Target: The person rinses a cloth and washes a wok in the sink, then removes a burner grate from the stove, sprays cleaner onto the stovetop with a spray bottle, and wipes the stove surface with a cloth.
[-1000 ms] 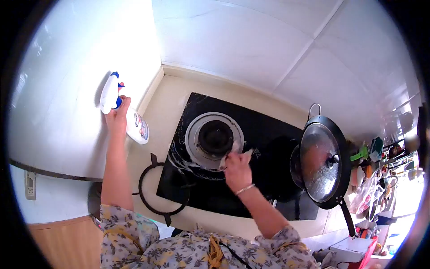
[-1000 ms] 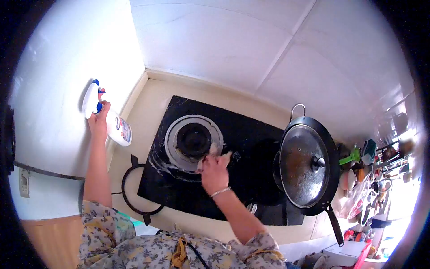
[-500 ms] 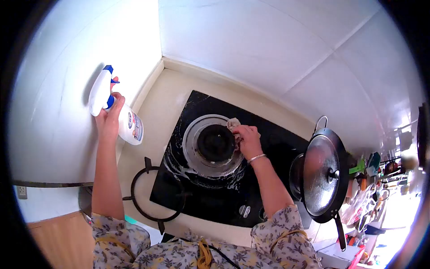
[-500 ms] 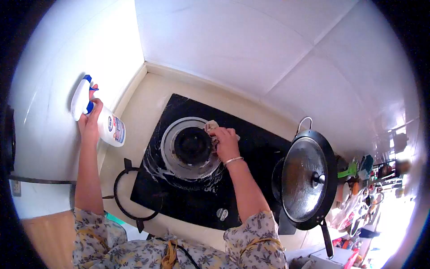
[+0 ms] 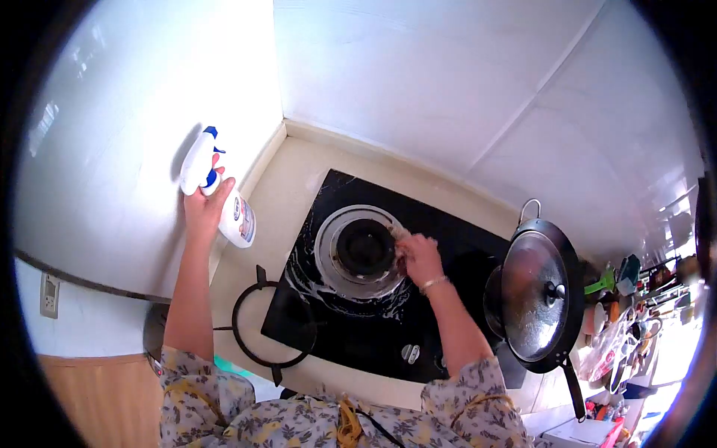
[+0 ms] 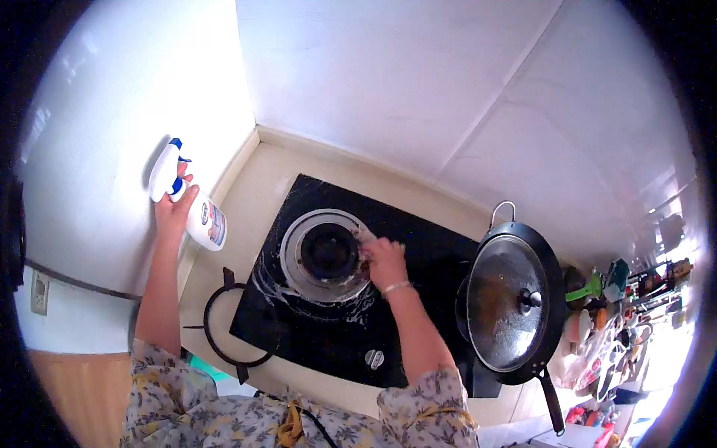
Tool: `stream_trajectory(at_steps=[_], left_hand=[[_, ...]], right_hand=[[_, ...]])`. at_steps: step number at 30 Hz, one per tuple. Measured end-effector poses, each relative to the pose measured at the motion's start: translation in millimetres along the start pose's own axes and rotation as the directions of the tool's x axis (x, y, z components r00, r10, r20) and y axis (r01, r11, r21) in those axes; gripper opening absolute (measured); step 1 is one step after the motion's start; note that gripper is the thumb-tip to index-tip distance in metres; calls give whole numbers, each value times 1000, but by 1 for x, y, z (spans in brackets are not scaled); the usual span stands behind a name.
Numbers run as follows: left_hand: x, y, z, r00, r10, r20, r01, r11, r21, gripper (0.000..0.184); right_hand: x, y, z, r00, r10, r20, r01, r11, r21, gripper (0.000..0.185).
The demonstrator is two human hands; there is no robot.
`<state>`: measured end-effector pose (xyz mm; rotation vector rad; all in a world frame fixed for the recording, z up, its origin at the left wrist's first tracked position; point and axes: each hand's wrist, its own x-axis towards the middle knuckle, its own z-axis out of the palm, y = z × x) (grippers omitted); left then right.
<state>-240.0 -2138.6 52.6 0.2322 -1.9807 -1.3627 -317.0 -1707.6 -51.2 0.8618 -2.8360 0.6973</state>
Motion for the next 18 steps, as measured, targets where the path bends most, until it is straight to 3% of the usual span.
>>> stream_trajectory(at_steps=[3, 4, 6, 7, 8, 10, 14, 16, 17, 18], left_hand=[[-6, -8, -7, 992, -117, -55, 121, 989, 85, 52], [-14, 18, -8, 983, -167, -70, 180, 944, 275, 48], [-31, -2, -12, 992, 46, -119, 14, 885, 465, 57], [-46, -3, -14, 989, 11, -149, 44, 931, 362, 62], [-65, 5, -13, 956, 217, -200, -123, 909, 399, 61], [-112, 51, -20, 963, 227, -145, -137, 877, 460, 59], [-221, 112, -36, 995, -35, -95, 70, 918, 391, 58], [-271, 135, -53, 994, 31, -106, 29, 854, 519, 54], [-295, 138, -66, 995, -33, -96, 72, 894, 442, 51], [-324, 132, -83, 996, -63, -58, 85, 821, 565, 53]], right_hand=[[-35, -17, -16, 998, 42, 57, -41, 999, -12, 30], [-37, -26, -21, 993, 52, 104, -50, 999, -13, 27], [-28, -43, -39, 931, 239, 276, -250, 968, 6, 28], [-21, -72, -65, 907, 277, 318, -264, 961, -83, 31], [-16, -93, -82, 882, 316, 349, -270, 947, -176, 34], [-29, -69, -61, 1000, 4, -12, -6, 990, -139, 35], [-27, -90, -63, 972, -201, -121, 206, 978, 25, 36], [-30, -113, -61, 960, -254, -123, 266, 959, 98, 38], [-33, -117, -52, 939, -307, -155, 337, 912, 234, 40], [-25, -144, -38, 915, -383, -130, 404, 874, 269, 40]])
